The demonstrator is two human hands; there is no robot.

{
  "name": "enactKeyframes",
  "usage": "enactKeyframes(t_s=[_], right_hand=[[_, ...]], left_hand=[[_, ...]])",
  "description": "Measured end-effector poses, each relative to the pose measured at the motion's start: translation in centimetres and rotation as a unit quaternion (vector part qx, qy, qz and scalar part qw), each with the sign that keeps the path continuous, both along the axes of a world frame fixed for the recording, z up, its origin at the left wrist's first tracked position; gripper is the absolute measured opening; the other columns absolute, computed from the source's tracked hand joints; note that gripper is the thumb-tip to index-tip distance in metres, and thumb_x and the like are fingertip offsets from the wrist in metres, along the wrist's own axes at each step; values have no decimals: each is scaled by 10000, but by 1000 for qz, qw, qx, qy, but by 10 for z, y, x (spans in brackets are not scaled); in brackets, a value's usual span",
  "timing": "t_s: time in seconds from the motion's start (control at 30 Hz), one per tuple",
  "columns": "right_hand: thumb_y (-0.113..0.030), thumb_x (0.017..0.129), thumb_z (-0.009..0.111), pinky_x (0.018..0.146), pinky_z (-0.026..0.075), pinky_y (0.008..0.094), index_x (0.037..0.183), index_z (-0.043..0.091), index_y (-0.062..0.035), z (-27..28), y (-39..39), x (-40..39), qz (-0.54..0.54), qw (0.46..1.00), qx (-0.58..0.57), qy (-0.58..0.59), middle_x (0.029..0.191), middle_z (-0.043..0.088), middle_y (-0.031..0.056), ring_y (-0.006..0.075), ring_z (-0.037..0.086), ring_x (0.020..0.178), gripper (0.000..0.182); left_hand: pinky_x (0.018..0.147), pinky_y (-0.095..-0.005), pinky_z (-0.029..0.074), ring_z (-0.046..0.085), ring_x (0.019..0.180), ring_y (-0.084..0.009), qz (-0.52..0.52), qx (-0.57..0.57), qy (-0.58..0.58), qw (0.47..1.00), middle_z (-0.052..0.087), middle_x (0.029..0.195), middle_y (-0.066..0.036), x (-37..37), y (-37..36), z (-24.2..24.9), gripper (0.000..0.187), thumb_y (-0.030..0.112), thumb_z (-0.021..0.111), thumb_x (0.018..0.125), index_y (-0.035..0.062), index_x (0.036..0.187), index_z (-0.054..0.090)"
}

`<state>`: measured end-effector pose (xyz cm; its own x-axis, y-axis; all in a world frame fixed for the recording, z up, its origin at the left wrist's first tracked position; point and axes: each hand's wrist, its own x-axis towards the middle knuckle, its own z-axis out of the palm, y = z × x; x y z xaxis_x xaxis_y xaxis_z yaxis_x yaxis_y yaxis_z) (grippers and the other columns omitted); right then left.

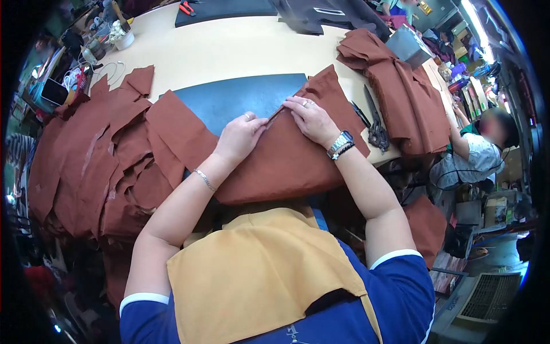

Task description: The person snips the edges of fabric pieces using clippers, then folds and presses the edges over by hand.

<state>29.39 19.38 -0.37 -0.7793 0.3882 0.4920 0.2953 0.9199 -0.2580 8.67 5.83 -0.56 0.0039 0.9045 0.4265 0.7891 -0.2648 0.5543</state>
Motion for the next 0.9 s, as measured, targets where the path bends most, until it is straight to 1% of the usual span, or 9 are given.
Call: enactKeyframes(t_s=[0.2,0.3,0.4,0.5,0.63,0.73,0.77,0.87,0.9], right_hand=[[-28,920,549,1017,473,383,1245,621,-56,-3,4,2,5,998,-6,-66,1281,607,164,323,564,1210,333],[-127,942,573,1046,444,434,1287,589,-51,3,5,2,13,993,24,-114,1354,550,182,348,521,1258,353],[-444,927,608,1068,382,579,1399,507,-150,17,-13,-1,-36,974,-13,-223,1446,452,204,407,439,1329,565],[-776,788,544,1026,278,749,1466,419,-305,31,-45,-6,-56,952,35,-300,1504,368,215,424,338,1397,835],[-819,749,543,1006,226,806,1485,373,-378,29,-34,-2,-118,945,12,-305,1570,276,183,457,254,1435,876],[-802,792,503,1050,158,790,1488,395,-328,28,-13,1,-192,938,33,-289,1556,311,188,402,213,1468,849],[-689,837,574,1094,237,692,1437,479,-215,23,-14,1,-205,942,109,-244,1465,441,204,380,358,1402,771],[-531,854,665,1078,359,550,1332,567,-114,21,-26,-13,-37,990,19,-133,1316,569,194,363,514,1258,642],[-392,852,713,1019,433,440,1239,611,-56,24,-39,-19,46,996,21,-79,1182,634,172,340,590,1124,522]], left_hand=[[696,-395,552,662,758,-305,20,5,21,1000,649,916,-115,-2,-15,2,147,136,655,899,54,995,730],[700,-398,551,661,766,-312,27,-1,28,999,644,913,-119,-1,-19,1,148,135,650,902,51,996,727],[699,-400,548,658,768,-318,22,15,32,999,638,915,-124,-1,-19,-2,149,128,642,908,47,1001,724],[699,-404,544,654,769,-322,18,16,27,999,634,920,-129,-1,-20,-1,150,120,633,912,42,1006,720],[698,-408,542,650,766,-325,16,15,22,1000,633,916,-132,0,-21,1,146,113,631,911,36,999,719],[705,-409,541,650,773,-325,20,-2,12,1000,635,910,-136,0,-20,0,143,114,634,909,33,991,721],[709,-407,541,650,776,-324,18,-2,14,1000,637,908,-136,0,-20,0,145,116,636,909,34,992,722],[721,-403,541,652,787,-318,15,-5,14,1000,643,905,-135,-3,-20,1,151,121,640,906,36,998,726],[725,-401,540,653,791,-315,12,-10,8,1000,645,905,-134,-5,-22,3,154,123,642,905,38,1001,727]])
